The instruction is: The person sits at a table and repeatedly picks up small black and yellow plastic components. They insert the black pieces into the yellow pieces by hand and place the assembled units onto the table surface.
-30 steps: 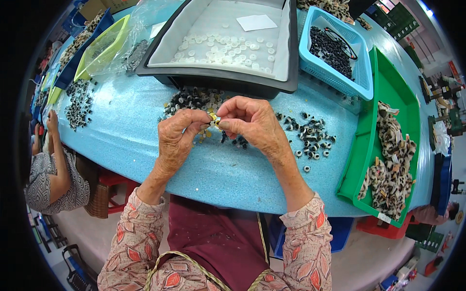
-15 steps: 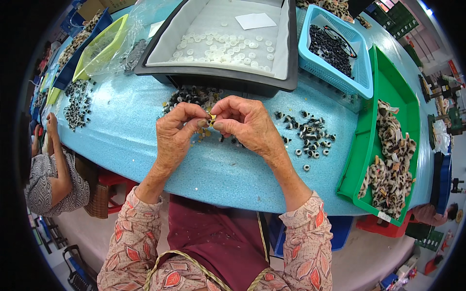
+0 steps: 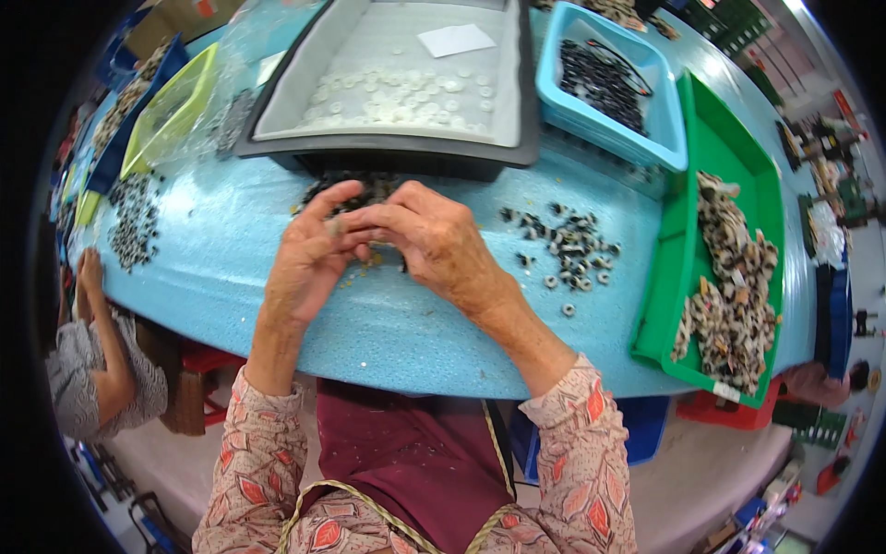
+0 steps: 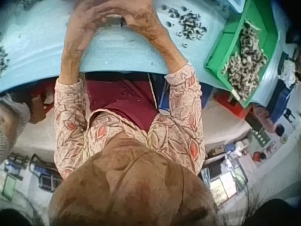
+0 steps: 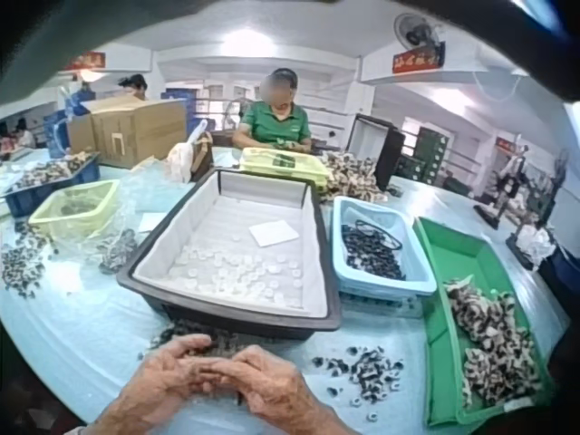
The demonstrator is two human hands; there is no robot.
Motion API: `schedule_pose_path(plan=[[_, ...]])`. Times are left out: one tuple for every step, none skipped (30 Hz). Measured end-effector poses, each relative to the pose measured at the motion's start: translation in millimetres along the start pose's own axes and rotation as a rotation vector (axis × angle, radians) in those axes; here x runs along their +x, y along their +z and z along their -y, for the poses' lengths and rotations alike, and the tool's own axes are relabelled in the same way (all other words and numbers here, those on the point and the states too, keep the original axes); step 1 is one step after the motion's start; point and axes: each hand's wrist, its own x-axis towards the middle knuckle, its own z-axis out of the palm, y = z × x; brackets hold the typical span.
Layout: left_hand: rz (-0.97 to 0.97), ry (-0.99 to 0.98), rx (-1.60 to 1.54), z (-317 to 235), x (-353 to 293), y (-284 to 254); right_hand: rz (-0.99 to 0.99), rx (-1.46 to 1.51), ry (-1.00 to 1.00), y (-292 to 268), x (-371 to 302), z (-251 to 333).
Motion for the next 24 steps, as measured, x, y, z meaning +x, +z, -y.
schedule_pose_path(plan=[[0.022, 0.007, -0.024, -1, 0, 1, -0.017, 0.069, 0.008, -1, 2, 2], [-0.029, 0.072, 0.048, -6, -2, 7, -0.034, 0.143, 0.008, -2, 5, 5], [-0.029, 0.115, 0.086, -4, -2, 5, -0.047, 0.202, 0.05, -3, 4, 9], [-0.03, 0.159, 0.122, -3, -1, 0, -0.061, 0.262, 0.092, -5, 3, 13], [-0.036, 0.207, 0.164, -3, -1, -4, -0.075, 0.33, 0.129, -6, 3, 16], [-0.044, 0.243, 0.164, -3, 0, -5, -0.028, 0.392, 0.116, -4, 1, 10], [-0.039, 0.253, 0.164, -2, 2, -5, 0.041, 0.474, 0.246, -5, -2, 12], [-0.039, 0.262, 0.169, -3, 2, -6, 0.111, 0.563, 0.375, -3, -3, 18], [-0.04, 0.272, 0.173, -3, 2, -6, 0.182, 0.652, 0.504, 0, -5, 22], [-0.077, 0.26, 0.186, -1, 4, -5, 0.205, 0.605, 0.506, 4, -7, 21], [-0.075, 0.257, 0.199, -1, 4, -6, 0.217, 0.564, 0.483, 6, -8, 23], [-0.075, 0.254, 0.212, -1, 4, -6, 0.23, 0.524, 0.46, 8, -8, 25], [-0.074, 0.252, 0.225, -1, 4, -6, 0.244, 0.483, 0.437, 8, -9, 27], [-0.075, 0.253, 0.224, -1, 4, -7, 0.206, 0.479, 0.45, 10, -9, 28], [-0.076, 0.254, 0.224, -1, 4, -7, 0.181, 0.466, 0.433, 12, -10, 28], [-0.078, 0.256, 0.223, -1, 4, -8, 0.156, 0.452, 0.415, 14, -11, 25], [-0.092, 0.277, 0.259, 0, 5, -9, 0.134, 0.435, 0.399, 16, -12, 23], [-0.107, 0.297, 0.295, 2, 5, -9, 0.089, 0.401, 0.38, 17, -12, 20], [-0.121, 0.317, 0.331, 3, 7, -9, 0.044, 0.366, 0.361, 15, -11, 16], [-0.166, 0.367, 0.391, 2, 6, -5, 0.006, 0.346, 0.34, 15, -10, 13], [-0.203, 0.403, 0.461, 1, 4, -3, 0.063, 0.318, 0.399, 3, -6, 12], [-0.239, 0.438, 0.531, 1, 1, -2, 0.038, 0.261, 0.433, -4, -6, 12], [-0.263, 0.473, 0.592, 1, 3, 0, -0.01, 0.134, 0.437, -15, -9, 9], [-0.28, 0.525, 0.577, 3, 6, -3, 0.019, -0.055, 0.411, -31, -9, 15]])
